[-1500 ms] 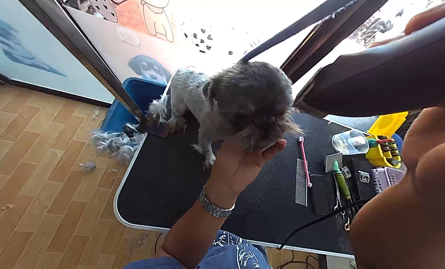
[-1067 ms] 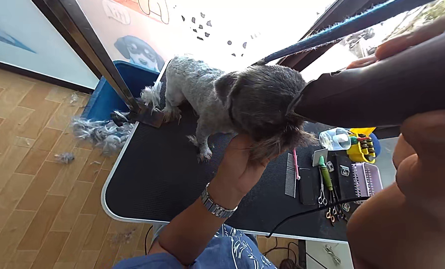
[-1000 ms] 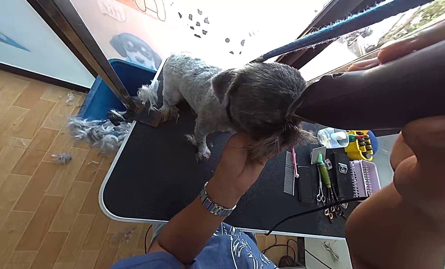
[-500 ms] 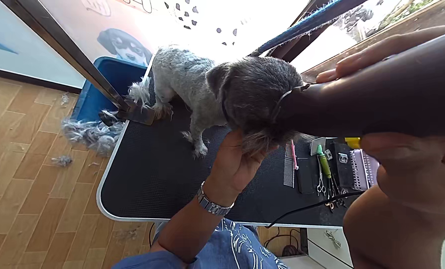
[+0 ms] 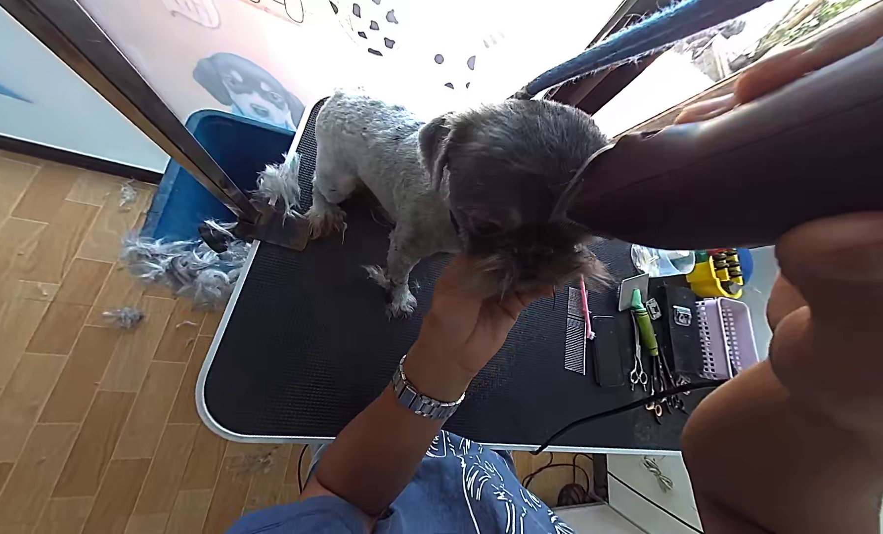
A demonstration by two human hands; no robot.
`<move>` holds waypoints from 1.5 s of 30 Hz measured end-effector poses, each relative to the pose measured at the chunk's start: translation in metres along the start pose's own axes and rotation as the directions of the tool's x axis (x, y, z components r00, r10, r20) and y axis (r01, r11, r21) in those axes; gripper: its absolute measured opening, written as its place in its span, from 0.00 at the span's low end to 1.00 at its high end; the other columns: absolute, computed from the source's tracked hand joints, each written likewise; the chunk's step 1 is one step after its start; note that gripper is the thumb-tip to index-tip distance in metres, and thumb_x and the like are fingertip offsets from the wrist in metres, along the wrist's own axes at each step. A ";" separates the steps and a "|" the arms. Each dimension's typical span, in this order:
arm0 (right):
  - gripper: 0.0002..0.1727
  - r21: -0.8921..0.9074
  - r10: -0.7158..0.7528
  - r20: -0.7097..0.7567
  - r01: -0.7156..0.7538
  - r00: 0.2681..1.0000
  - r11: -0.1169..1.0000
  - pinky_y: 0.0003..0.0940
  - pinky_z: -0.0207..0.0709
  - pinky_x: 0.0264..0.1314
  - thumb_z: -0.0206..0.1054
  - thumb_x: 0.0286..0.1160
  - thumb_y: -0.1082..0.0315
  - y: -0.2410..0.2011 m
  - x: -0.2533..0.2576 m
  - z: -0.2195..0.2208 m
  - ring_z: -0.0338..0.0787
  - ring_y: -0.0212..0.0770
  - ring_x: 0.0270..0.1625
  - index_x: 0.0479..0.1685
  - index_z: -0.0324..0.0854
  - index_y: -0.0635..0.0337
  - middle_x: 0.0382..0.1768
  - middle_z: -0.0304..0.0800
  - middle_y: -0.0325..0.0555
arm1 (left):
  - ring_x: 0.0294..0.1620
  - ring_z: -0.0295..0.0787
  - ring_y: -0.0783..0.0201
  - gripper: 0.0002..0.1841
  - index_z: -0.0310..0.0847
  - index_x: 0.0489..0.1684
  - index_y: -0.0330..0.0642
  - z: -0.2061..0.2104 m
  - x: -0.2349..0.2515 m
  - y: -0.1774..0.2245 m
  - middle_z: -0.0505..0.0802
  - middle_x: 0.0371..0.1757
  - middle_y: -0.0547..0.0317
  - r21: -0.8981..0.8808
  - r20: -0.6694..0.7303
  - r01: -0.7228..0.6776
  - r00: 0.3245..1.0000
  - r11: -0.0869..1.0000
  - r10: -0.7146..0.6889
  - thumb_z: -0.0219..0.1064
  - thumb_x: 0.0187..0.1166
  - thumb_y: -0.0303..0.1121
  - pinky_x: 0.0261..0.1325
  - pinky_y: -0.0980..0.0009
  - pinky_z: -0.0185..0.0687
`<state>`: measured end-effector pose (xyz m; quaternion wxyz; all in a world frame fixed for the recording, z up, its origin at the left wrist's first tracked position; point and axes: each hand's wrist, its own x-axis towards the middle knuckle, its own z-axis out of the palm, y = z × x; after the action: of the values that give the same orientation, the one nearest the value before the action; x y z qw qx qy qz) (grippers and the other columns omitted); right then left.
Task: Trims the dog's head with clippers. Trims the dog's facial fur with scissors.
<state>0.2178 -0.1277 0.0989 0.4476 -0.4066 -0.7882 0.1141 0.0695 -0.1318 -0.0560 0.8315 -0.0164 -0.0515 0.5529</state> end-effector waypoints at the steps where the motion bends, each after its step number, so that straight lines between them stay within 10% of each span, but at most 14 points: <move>1: 0.34 -0.013 0.002 -0.005 -0.002 1.000 1.000 0.49 0.84 0.72 0.80 0.68 0.57 0.000 0.000 0.002 0.88 0.51 0.66 0.64 0.74 0.74 0.61 0.87 0.55 | 0.51 0.94 0.55 0.12 0.84 0.55 0.41 -0.001 0.001 0.000 0.92 0.53 0.48 0.000 0.007 0.000 1.000 1.000 0.000 0.59 0.87 0.36 0.56 0.59 0.92; 11: 0.35 0.140 0.088 -0.038 -0.082 0.995 0.987 0.53 0.87 0.63 0.80 0.66 0.53 -0.001 -0.012 -0.002 0.91 0.54 0.58 0.63 0.73 0.70 0.56 0.89 0.55 | 0.44 0.94 0.64 0.12 0.89 0.43 0.48 -0.021 0.004 0.005 0.95 0.42 0.56 0.108 -0.054 0.065 0.997 0.992 -0.059 0.59 0.87 0.39 0.50 0.66 0.92; 18: 0.26 0.438 0.368 -0.272 -0.226 0.889 0.870 0.34 0.86 0.49 0.47 0.84 0.35 0.030 -0.085 -0.019 0.91 0.35 0.40 0.53 0.78 0.44 0.36 0.90 0.31 | 0.31 0.92 0.74 0.06 0.85 0.40 0.58 -0.048 -0.017 0.019 0.94 0.31 0.66 0.453 -0.200 0.176 0.975 0.874 -0.093 0.66 0.80 0.45 0.36 0.75 0.90; 21: 0.30 0.486 0.637 -0.409 -0.434 0.653 0.758 0.29 0.86 0.50 0.29 0.91 0.41 0.043 -0.157 -0.006 0.91 0.28 0.42 0.50 0.79 0.41 0.37 0.91 0.27 | 0.37 0.91 0.78 0.09 0.87 0.39 0.59 -0.049 -0.041 0.021 0.95 0.35 0.70 0.585 -0.245 0.178 0.969 0.791 -0.037 0.59 0.83 0.36 0.44 0.77 0.89; 25: 0.25 0.561 0.855 -0.485 -0.685 0.184 0.465 0.38 0.85 0.61 0.36 0.95 0.51 0.052 -0.252 0.015 0.91 0.36 0.54 0.75 0.64 0.57 0.51 0.91 0.41 | 0.42 0.94 0.74 0.08 0.89 0.40 0.57 -0.051 -0.083 0.019 0.97 0.38 0.67 0.642 -0.239 0.141 0.971 0.754 0.021 0.75 0.72 0.45 0.47 0.72 0.92; 32: 0.26 0.895 0.927 -0.256 -0.431 -0.275 0.119 0.45 0.87 0.54 0.46 0.96 0.56 0.066 -0.339 0.049 0.90 0.49 0.55 0.81 0.58 0.66 0.60 0.82 0.61 | 0.41 0.95 0.70 0.08 0.92 0.36 0.55 -0.035 -0.157 -0.001 0.97 0.37 0.63 0.650 -0.220 0.064 0.969 0.757 0.108 0.71 0.76 0.45 0.49 0.71 0.93; 38: 0.29 0.994 0.963 -0.093 -0.075 -0.251 0.076 0.47 0.80 0.73 0.49 0.95 0.53 0.083 -0.341 0.055 0.82 0.52 0.74 0.86 0.55 0.59 0.78 0.72 0.58 | 0.54 0.95 0.57 0.21 0.93 0.51 0.48 -0.029 -0.208 -0.035 0.96 0.53 0.52 0.480 -0.161 0.078 0.987 0.874 0.000 0.78 0.66 0.50 0.54 0.61 0.92; 45: 0.31 0.897 0.969 0.243 -0.371 -0.034 -0.238 0.49 0.81 0.70 0.49 0.93 0.52 0.072 -0.368 0.025 0.84 0.53 0.73 0.86 0.56 0.63 0.77 0.75 0.60 | 0.58 0.93 0.57 0.24 0.90 0.56 0.45 -0.027 -0.209 -0.074 0.95 0.55 0.52 0.513 -0.048 0.033 0.999 0.858 -0.010 0.76 0.67 0.51 0.61 0.60 0.90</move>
<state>0.3361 -0.3502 -0.1802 0.6048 -0.5503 0.0466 0.5738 0.0598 -0.3516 -0.0908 0.8128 0.1944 0.1159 0.5367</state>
